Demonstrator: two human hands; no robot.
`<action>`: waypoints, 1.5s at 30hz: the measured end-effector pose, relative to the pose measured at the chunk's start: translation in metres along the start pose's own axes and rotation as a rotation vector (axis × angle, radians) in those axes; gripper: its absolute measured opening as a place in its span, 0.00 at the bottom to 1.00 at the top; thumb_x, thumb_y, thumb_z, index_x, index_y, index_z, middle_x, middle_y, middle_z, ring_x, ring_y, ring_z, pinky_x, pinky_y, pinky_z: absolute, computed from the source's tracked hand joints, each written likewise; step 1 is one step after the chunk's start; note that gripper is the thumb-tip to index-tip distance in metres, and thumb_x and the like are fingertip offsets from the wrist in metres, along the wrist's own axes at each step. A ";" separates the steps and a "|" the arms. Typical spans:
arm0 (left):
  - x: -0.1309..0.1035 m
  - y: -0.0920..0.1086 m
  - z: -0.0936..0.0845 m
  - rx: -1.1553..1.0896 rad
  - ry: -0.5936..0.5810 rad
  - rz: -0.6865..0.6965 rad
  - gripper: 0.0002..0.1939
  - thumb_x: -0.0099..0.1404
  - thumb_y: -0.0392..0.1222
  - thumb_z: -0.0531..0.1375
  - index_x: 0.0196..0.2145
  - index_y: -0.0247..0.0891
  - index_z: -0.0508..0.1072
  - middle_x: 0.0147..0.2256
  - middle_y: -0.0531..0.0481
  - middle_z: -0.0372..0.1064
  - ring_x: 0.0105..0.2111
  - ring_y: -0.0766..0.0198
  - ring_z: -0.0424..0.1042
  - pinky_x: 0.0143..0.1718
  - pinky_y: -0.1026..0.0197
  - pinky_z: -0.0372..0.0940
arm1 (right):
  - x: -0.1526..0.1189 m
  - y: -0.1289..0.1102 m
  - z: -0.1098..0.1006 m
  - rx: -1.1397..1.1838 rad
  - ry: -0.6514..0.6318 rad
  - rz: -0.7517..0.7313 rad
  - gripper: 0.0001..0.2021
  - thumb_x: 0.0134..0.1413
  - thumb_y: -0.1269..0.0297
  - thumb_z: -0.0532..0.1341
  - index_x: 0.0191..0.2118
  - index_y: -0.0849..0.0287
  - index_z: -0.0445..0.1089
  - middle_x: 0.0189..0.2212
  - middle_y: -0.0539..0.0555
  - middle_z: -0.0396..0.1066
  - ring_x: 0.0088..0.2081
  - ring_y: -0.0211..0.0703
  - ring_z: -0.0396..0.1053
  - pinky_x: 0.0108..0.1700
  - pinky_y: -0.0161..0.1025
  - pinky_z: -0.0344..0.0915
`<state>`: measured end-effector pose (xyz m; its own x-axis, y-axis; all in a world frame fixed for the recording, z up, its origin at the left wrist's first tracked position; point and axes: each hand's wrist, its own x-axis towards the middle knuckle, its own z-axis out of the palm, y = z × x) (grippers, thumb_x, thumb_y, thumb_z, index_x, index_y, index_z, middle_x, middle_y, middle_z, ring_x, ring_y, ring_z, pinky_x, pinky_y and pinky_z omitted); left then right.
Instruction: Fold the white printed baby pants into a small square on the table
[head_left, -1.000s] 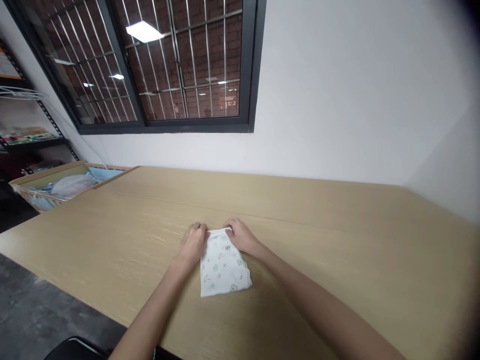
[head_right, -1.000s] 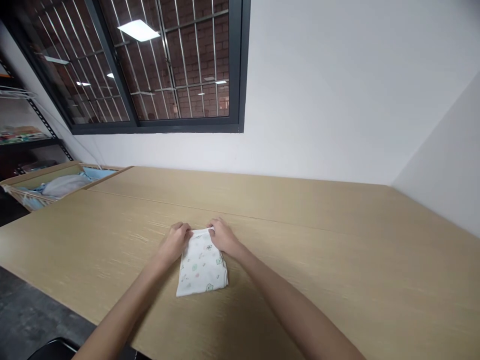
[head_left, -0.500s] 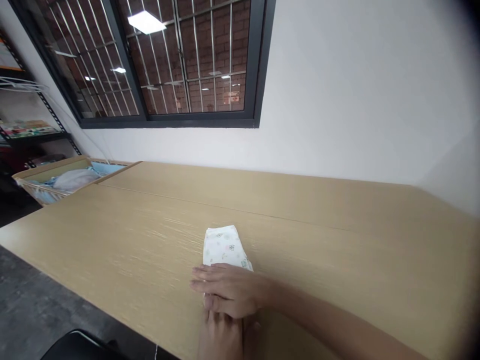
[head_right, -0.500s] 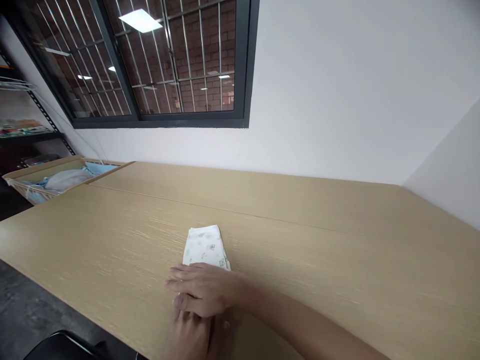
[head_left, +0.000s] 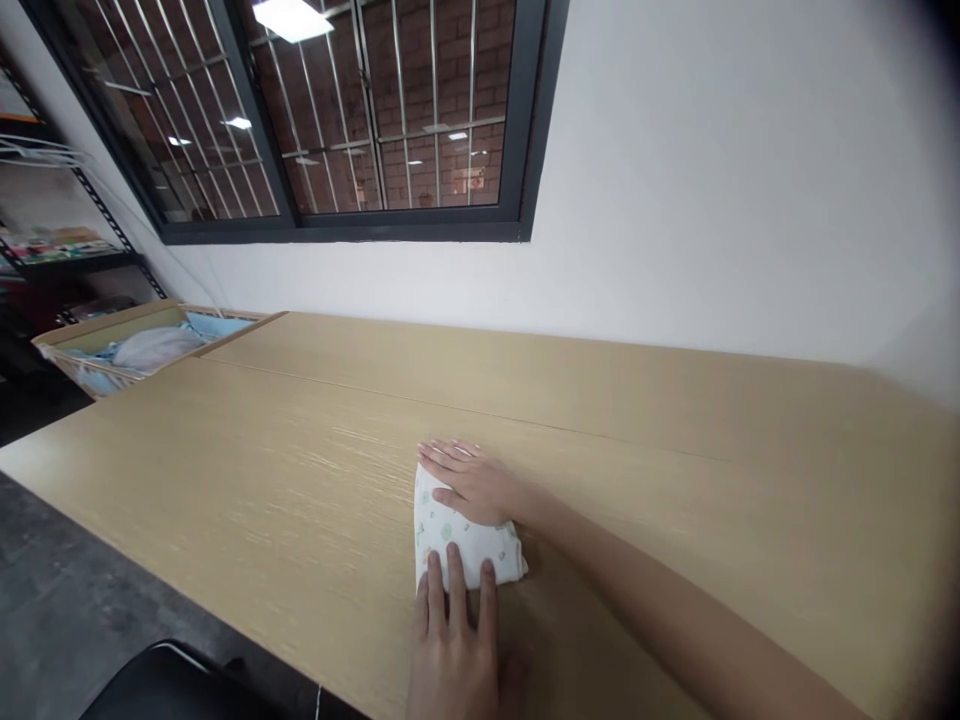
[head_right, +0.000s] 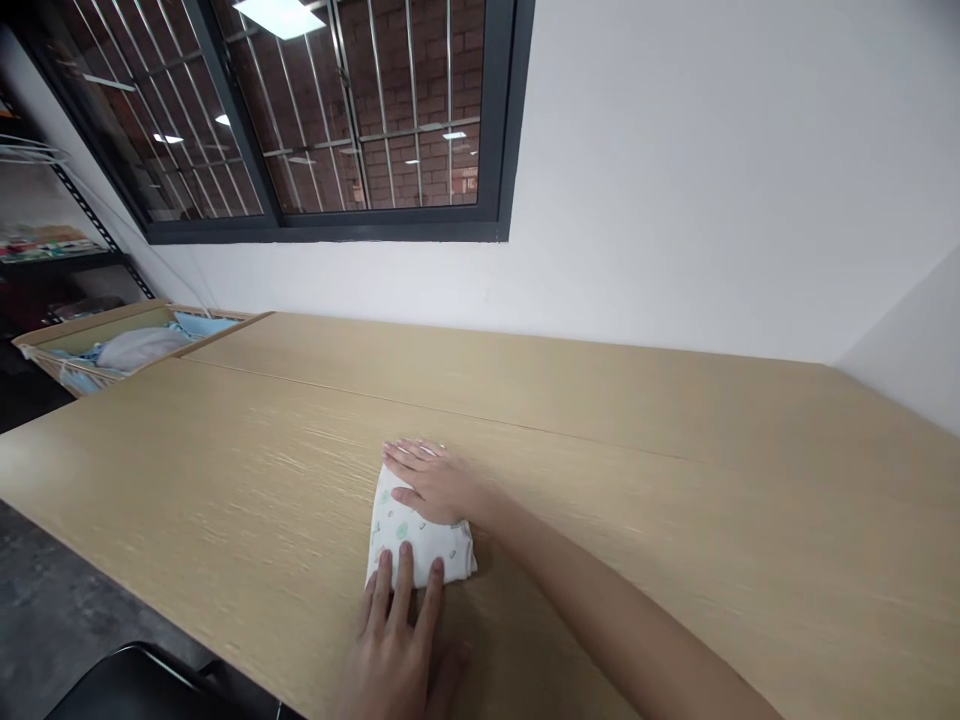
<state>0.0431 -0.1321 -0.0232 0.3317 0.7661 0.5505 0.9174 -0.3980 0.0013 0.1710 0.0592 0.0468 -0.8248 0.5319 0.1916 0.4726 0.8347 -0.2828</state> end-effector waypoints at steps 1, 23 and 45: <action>0.000 -0.001 -0.001 0.004 0.009 0.013 0.44 0.60 0.52 0.65 0.68 0.35 0.57 0.64 0.23 0.58 0.60 0.23 0.63 0.49 0.29 0.71 | 0.001 0.002 0.001 -0.009 0.009 0.000 0.29 0.73 0.52 0.46 0.74 0.54 0.46 0.73 0.54 0.43 0.73 0.50 0.40 0.73 0.57 0.40; 0.036 -0.103 -0.049 -0.459 -0.232 0.136 0.11 0.73 0.38 0.51 0.48 0.42 0.72 0.54 0.44 0.73 0.57 0.52 0.71 0.57 0.44 0.68 | -0.118 -0.066 -0.033 0.081 -0.042 0.122 0.40 0.55 0.43 0.66 0.66 0.61 0.61 0.65 0.67 0.60 0.65 0.62 0.58 0.65 0.58 0.54; 0.133 -0.135 0.004 -0.586 -0.264 -0.461 0.09 0.65 0.47 0.57 0.39 0.40 0.65 0.31 0.50 0.72 0.31 0.59 0.73 0.34 0.59 0.66 | -0.029 -0.004 -0.023 0.304 0.418 0.670 0.06 0.65 0.63 0.57 0.41 0.59 0.69 0.38 0.56 0.75 0.39 0.47 0.72 0.39 0.40 0.63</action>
<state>-0.0361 0.0258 0.0468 0.0548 0.9838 0.1709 0.7341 -0.1558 0.6610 0.1995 0.0435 0.0637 -0.1890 0.9597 0.2079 0.6678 0.2808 -0.6894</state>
